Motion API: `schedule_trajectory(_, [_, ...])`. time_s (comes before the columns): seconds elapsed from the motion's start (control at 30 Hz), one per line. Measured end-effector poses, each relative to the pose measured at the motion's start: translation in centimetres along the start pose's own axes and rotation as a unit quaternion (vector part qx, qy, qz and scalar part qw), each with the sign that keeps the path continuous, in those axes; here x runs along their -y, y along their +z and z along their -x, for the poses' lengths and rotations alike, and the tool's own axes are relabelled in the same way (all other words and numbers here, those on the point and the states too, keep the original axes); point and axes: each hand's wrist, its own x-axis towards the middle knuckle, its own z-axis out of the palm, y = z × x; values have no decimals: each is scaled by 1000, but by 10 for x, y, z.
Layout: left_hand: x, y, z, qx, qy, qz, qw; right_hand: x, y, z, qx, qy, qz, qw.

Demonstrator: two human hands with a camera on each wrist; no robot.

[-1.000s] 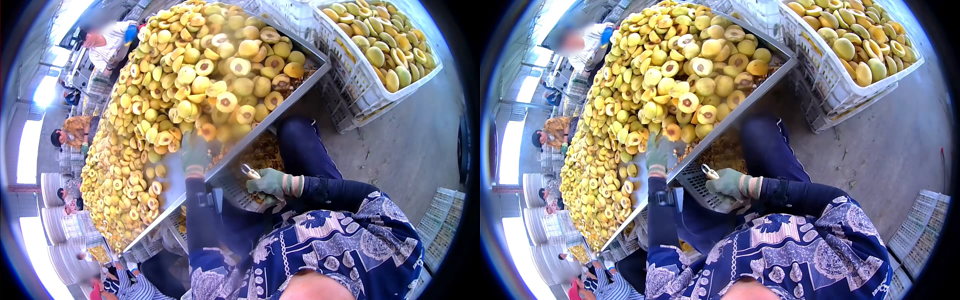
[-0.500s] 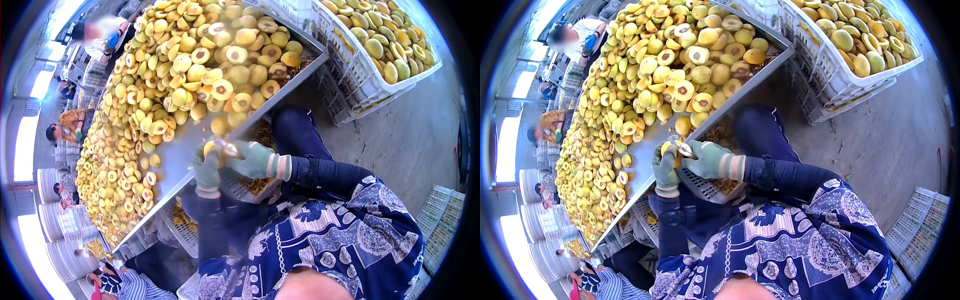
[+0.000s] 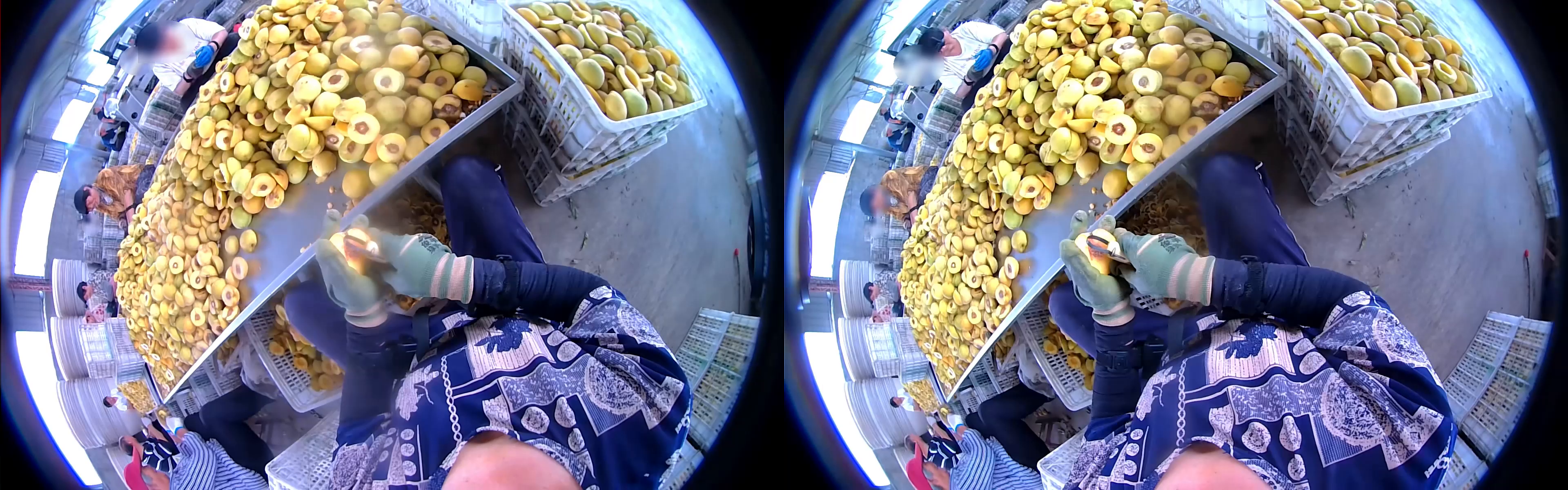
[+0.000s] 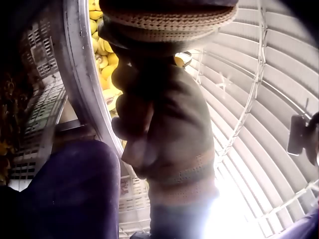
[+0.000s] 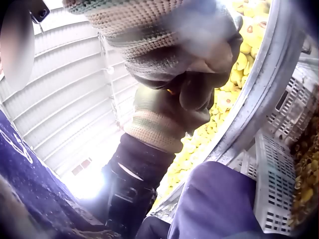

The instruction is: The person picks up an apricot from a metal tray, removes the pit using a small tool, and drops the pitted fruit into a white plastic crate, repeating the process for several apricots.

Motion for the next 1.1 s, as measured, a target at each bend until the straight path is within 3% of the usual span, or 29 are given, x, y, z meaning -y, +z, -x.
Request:
schedule_trajectory(0.1, [-1, -1, 6, -27, 29, -43, 998, -4, 12, 0, -19, -38, 30, 999])
schedule_trajectory(0.23, [-3, -13, 6, 2, 32, -68, 997, -7, 13, 0, -1, -55, 50, 997])
schedule_trajectory(0.3, [-4, -15, 7, 0, 19, -94, 995, -8, 9, -6, 60, -39, 69, 995])
schedule_trajectory(0.33, [-4, -14, 6, 7, 72, -181, 981, -7, 2, -5, 114, -25, 117, 986])
schedule_trajectory(0.37, [-3, -14, 7, 14, 123, -266, 956, -6, 0, -3, 114, -23, 117, 986])
schedule_trajectory(0.43, [0, -19, 5, 22, 119, -256, 959, -4, -1, -1, 129, 38, 18, 991])
schedule_trajectory(0.6, [7, -30, 0, 75, 35, -162, 983, -20, 7, 2, 170, -2, -12, 985])
schedule_trajectory(0.67, [14, -27, -2, 43, 24, -105, 993, -11, -1, 3, 193, -21, -29, 981])
schedule_trajectory(0.73, [22, -31, -4, 9, 17, -46, 999, 32, -40, 3, 289, 174, -168, 926])
schedule_trajectory(0.77, [24, -34, -4, 18, -12, -24, 999, 34, -41, 5, 289, 174, -169, 926])
schedule_trajectory(0.83, [27, -41, -2, 25, -41, -3, 999, 33, -44, 12, 314, 279, -364, 831])
schedule_trajectory(0.87, [27, -39, 0, 24, -30, -22, 999, 25, -39, 12, 316, 279, -363, 831])
schedule_trajectory(0.93, [19, -33, 7, 22, -16, -55, 998, 3, -19, 11, 393, 251, -564, 682])
schedule_trajectory(0.97, [10, -25, 10, 21, -17, -55, 998, 2, -15, 12, 393, 252, -564, 681])
schedule_trajectory(1.03, [-4, -14, 11, -31, -36, -31, 998, 2, -11, 13, 388, 224, -647, 617])
schedule_trajectory(1.07, [7, -33, 6, 9, 95, -222, 970, 6, -14, 13, 395, 209, -642, 623])
schedule_trajectory(1.1, [3, -46, 3, 8, 97, -222, 970, 10, -18, 14, 399, 195, -610, 657])
